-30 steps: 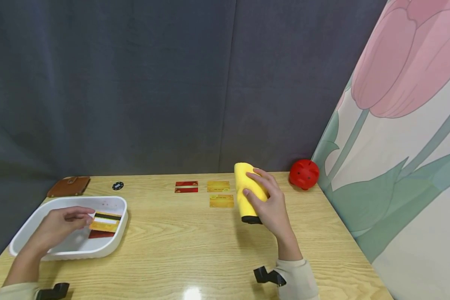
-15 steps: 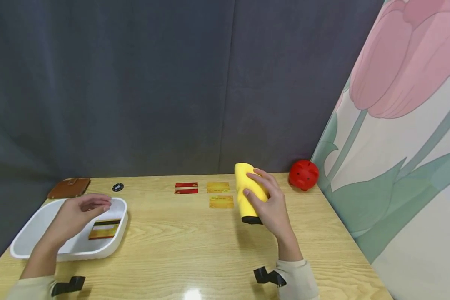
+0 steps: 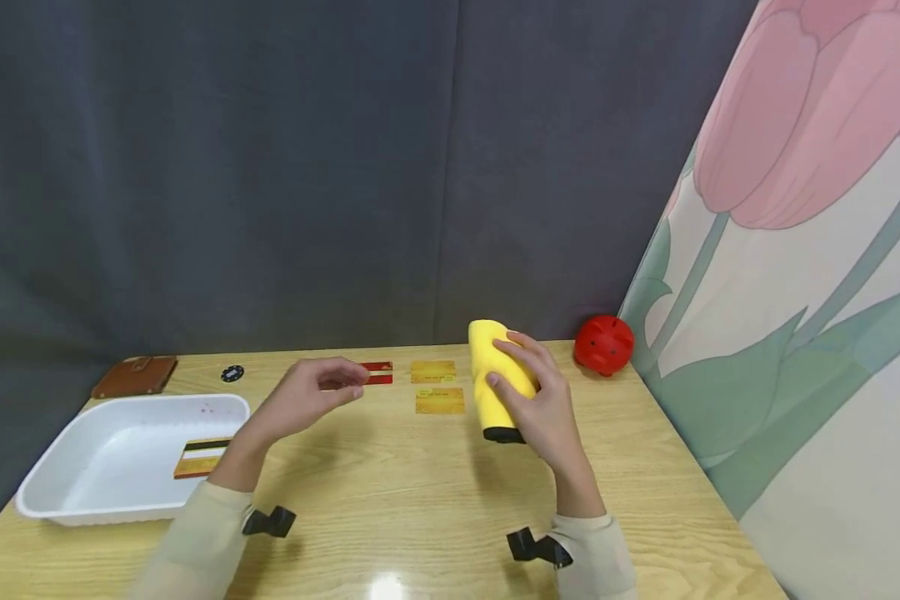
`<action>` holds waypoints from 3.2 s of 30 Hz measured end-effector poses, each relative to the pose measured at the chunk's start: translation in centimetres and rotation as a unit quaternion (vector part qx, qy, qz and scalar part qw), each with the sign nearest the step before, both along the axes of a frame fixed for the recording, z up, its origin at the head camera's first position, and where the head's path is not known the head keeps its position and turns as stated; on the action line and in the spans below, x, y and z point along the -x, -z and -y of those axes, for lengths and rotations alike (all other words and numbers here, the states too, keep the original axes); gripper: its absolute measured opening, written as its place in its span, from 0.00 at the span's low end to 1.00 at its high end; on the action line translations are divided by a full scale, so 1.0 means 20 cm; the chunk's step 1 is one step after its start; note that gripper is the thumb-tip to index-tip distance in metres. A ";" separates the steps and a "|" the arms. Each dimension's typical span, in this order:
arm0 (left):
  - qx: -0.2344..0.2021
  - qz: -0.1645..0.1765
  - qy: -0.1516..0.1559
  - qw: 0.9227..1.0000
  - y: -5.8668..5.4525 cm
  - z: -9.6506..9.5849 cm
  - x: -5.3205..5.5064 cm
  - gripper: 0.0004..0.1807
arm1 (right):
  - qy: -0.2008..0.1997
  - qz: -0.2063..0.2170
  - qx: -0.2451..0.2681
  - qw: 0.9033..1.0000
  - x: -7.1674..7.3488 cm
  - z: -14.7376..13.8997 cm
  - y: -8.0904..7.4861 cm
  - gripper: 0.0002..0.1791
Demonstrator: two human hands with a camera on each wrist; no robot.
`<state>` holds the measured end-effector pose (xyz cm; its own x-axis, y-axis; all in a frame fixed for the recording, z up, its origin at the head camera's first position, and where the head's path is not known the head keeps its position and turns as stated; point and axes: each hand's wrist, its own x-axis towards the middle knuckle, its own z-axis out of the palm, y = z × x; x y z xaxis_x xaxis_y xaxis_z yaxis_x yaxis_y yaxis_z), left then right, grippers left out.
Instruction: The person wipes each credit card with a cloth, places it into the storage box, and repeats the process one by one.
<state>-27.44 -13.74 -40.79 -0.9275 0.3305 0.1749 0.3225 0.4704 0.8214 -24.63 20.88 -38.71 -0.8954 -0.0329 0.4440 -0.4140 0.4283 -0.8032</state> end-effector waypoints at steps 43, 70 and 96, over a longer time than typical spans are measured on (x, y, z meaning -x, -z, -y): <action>0.064 0.048 0.018 0.997 0.48 -0.42 0.41 0.25 | 0.002 0.009 0.004 1.000 0.00 -0.01 -0.01 0.23; 0.140 0.033 0.037 0.989 0.43 -0.44 0.40 0.19 | -0.001 0.009 0.005 1.000 0.01 -0.02 0.00 0.24; 0.107 0.069 0.042 0.991 0.44 -0.40 0.39 0.21 | 0.001 0.014 0.006 1.000 0.02 -0.01 0.01 0.23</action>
<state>-35.30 -5.77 -49.57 -0.9055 0.4230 -0.0329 0.2599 0.6144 0.7449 -25.09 21.02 -38.90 -0.9073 -0.0258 0.4197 -0.3910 0.4191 -0.8194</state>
